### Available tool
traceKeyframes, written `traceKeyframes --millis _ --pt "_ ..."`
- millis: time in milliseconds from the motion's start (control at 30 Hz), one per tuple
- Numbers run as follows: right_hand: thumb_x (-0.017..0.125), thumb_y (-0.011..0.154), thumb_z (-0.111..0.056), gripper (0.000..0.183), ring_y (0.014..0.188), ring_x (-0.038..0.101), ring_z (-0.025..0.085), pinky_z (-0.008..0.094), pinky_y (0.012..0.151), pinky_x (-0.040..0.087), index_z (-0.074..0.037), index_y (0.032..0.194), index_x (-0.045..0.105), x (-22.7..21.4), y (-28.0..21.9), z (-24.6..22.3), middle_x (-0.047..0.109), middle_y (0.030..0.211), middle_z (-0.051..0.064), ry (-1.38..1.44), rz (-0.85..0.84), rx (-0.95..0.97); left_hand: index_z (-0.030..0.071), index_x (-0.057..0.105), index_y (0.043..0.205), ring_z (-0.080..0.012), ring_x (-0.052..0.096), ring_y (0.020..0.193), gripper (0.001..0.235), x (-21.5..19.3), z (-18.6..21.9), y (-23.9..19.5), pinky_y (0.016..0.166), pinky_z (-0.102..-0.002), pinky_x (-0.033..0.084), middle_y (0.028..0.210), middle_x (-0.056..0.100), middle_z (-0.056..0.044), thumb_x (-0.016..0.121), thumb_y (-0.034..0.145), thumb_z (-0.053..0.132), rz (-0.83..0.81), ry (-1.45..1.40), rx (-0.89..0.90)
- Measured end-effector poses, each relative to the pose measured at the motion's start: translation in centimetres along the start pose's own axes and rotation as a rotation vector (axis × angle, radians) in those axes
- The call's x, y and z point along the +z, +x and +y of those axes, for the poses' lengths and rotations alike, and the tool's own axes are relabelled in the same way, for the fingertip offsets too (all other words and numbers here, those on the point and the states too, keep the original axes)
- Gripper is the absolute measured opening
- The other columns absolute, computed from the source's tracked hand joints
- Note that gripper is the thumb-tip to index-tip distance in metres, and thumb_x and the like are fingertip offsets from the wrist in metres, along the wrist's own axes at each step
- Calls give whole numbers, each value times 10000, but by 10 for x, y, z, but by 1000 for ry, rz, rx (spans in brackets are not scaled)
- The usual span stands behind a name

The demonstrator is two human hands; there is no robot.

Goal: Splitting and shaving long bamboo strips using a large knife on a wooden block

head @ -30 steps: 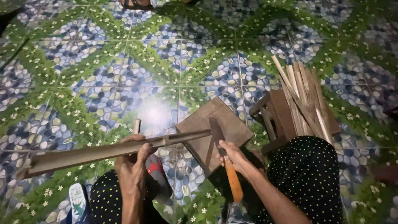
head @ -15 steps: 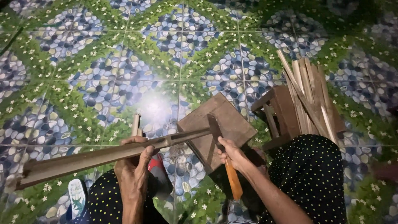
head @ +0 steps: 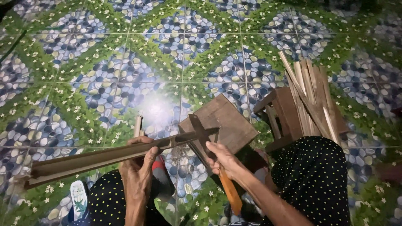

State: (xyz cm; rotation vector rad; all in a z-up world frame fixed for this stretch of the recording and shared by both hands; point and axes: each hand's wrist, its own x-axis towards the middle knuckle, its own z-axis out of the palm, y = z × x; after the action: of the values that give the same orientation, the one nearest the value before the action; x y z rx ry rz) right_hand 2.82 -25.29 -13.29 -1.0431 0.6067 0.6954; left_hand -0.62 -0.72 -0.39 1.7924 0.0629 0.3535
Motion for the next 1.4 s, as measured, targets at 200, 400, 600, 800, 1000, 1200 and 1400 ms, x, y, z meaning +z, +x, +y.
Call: traceKeyframes --millis 200,400,600,800,1000,1200,1400 --pt "625 1031 -369 285 357 349 67 230 299 296 -171 962 432 -16 24 17 475 559 38 63 36 -128 81 639 1099 -169 648 942 191 0 -5 -1 914 -300 535 1048 641 -41 667 976 224 -7 -66 -33" --pt "637 1091 -268 219 312 441 77 178 240 330 -64 1031 588 2 -5 7 565 537 7 89 -190 -48 77 631 1066 -177 660 931 199 -1 -3 1 871 -305 555 1031 650 -51 666 973 250 -22 -47 0" --pt "591 1109 -272 214 293 405 75 183 233 310 -59 1090 609 21 -29 -4 544 523 5 42 -67 -66 65 655 1054 -206 680 942 290 0 -2 2 843 -325 605 1011 682 -81 675 934 329 -65 -50 -39" --pt "552 1117 -271 185 337 432 72 201 276 361 -93 1067 537 -15 10 6 546 555 -15 76 -99 -70 53 639 1063 -157 595 820 174 1 1 1 730 -282 529 953 625 -61 677 970 195 -124 -202 -14" --pt "628 1072 -316 315 291 427 74 179 220 353 -29 1204 614 38 -51 -14 568 533 17 -84 -72 -14 63 624 1056 -193 667 998 180 2 -6 4 905 -310 569 1054 629 -62 672 968 213 -104 -98 8" --pt "650 1032 -348 331 329 426 70 198 266 362 -99 1218 535 11 -17 -1 557 537 -4 17 -3 -74 57 644 1054 -178 647 977 171 4 4 2 904 -304 535 1021 638 -55 660 985 213 -114 -164 33" --pt "610 1064 -392 339 306 395 69 183 244 315 -65 1144 574 6 -20 1 542 538 -8 -107 -88 -57 43 664 1058 -184 654 913 200 5 4 1 811 -312 582 998 649 -67 667 971 223 -112 -143 82"
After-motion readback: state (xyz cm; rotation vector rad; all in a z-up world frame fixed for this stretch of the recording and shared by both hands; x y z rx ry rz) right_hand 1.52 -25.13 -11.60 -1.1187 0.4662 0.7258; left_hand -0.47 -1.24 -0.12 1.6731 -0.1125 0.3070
